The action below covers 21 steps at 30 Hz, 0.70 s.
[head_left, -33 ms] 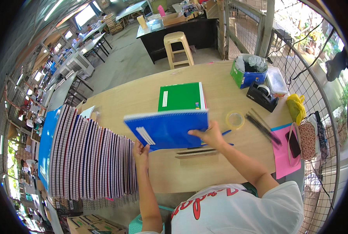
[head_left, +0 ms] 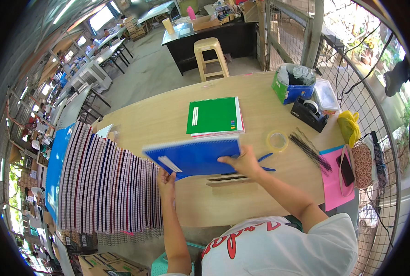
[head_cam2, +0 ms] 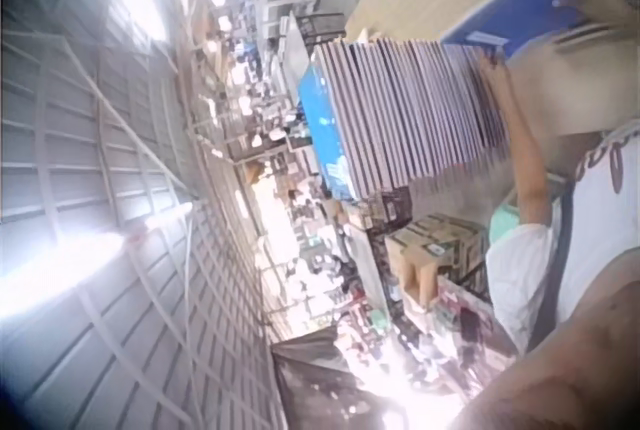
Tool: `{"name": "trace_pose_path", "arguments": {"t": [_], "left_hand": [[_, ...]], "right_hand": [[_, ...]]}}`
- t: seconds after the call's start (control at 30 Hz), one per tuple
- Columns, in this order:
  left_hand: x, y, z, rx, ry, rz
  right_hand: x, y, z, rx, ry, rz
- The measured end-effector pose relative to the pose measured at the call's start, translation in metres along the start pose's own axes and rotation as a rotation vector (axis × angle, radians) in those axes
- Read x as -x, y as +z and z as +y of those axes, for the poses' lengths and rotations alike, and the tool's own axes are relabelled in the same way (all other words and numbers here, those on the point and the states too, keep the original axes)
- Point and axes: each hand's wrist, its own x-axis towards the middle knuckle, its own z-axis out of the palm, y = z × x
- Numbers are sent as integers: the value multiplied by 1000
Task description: The person prepares spiral notebooks by cutting wire coils with pliers, bending the cut ends by hand, and stacking the completed notebooks into a large pile on a desk.
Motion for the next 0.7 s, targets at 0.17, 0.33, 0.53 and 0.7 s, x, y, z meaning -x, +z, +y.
{"name": "trace_pose_path", "arguments": {"t": [0.17, 0.33, 0.53, 0.7], "left_hand": [[27, -61, -63, 12, -48, 81], [30, -54, -78, 50, -9, 65], [21, -52, -78, 4, -1, 47], [15, -50, -83, 14, -42, 83]], "right_hand": [[12, 35, 8, 137, -112, -168], [18, 39, 34, 179, -220, -146], [19, 38, 30, 187, -200, -162], [22, 30, 11, 176, -151, -133]]}}
